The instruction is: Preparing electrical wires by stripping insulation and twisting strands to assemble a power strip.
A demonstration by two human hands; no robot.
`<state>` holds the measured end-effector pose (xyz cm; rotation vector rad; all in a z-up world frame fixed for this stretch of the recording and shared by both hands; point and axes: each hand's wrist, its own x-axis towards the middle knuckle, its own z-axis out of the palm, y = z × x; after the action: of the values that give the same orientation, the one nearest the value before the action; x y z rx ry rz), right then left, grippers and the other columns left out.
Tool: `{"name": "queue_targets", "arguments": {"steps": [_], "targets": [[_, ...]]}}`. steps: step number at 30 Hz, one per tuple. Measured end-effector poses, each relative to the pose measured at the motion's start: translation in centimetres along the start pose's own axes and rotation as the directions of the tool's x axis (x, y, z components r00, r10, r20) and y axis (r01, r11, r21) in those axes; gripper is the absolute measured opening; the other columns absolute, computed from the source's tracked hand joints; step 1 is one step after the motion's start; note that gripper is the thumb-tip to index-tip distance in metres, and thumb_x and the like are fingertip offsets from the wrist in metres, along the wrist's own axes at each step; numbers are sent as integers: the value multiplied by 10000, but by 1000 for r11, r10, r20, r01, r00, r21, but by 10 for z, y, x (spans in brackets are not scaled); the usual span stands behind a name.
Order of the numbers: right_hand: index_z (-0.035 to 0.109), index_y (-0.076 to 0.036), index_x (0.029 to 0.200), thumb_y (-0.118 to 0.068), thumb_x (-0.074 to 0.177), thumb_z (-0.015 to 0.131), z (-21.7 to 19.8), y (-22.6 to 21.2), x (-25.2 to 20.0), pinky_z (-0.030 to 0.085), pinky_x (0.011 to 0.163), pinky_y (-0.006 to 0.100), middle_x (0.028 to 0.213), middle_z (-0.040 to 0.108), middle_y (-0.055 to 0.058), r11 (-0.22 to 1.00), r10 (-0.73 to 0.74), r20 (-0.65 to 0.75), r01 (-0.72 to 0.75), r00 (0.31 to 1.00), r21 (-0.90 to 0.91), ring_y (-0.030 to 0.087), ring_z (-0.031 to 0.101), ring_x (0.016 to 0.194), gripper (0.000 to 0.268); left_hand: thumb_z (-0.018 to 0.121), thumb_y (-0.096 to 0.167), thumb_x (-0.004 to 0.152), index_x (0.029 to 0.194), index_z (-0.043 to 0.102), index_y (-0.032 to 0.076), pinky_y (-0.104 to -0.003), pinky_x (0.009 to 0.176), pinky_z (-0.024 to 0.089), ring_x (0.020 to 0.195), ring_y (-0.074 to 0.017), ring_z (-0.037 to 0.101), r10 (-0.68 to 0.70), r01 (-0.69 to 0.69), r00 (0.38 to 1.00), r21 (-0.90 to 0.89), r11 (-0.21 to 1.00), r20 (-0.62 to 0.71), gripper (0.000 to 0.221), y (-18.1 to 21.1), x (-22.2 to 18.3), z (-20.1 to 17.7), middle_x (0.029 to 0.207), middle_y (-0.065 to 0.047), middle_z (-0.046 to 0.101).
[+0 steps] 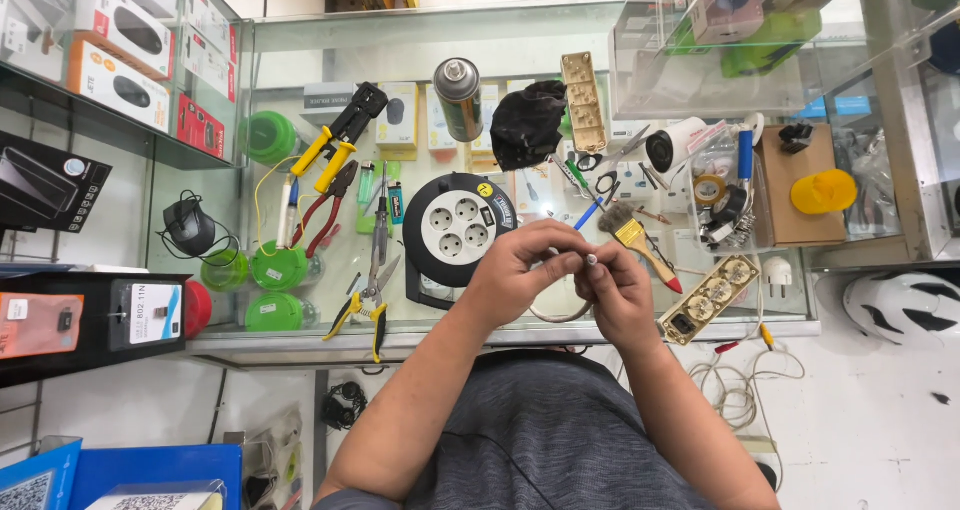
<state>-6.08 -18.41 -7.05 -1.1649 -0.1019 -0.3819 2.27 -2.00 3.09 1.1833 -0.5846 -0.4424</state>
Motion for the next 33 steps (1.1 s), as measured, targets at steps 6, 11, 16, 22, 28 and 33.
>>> {"name": "queue_targets", "arguments": {"steps": [6,11,16,22,28,33], "targets": [[616,88,1041,-25,1031,554,12,-19,5,437,574,249,710,542,83,975,26,-23,-30,999,-219,105,482,615,129,806,82,892,1107,775,106,-266,704,596,835,-145,727,83,-56,989,212,976,-120,218,7,-11,5,963,-47,763],[698,50,1056,-3,991,638,8,-24,7,525,732,347,812,704,135,880,-24,60,50,998,-472,144,602,750,103,739,109,942,1012,744,94,-261,671,607,807,-183,723,216,-121,965,481,868,-146,72,2,-20,11,915,-44,725],[757,-6,971,-3,965,702,9,-12,7,490,620,320,707,645,88,764,-154,171,227,973,-604,208,552,574,55,623,105,1029,1037,689,3,-320,680,629,803,-236,715,47,35,961,290,956,-271,121,-10,-36,6,873,-141,690],[758,-30,948,-24,994,691,31,-22,19,498,646,312,663,615,79,771,-32,208,156,978,-617,177,525,567,82,669,135,1008,1055,706,1,-318,723,657,823,-178,705,-300,260,910,-170,951,-287,147,-14,-49,-22,892,-138,714],[764,-42,1107,-54,1080,605,33,-35,27,482,702,342,687,623,102,657,138,76,-34,987,-753,177,516,656,162,716,262,948,1229,700,75,-509,953,549,1115,-404,672,115,512,769,713,478,-629,338,-14,-124,-98,1124,-192,702],[778,-106,1119,-102,1058,647,31,-31,28,511,694,372,666,620,94,616,48,82,35,995,-787,225,542,613,145,700,657,852,1605,255,6,-594,1198,302,1531,-442,252,-369,826,471,548,-136,-801,1090,-43,-185,-142,1642,-282,250]]}}
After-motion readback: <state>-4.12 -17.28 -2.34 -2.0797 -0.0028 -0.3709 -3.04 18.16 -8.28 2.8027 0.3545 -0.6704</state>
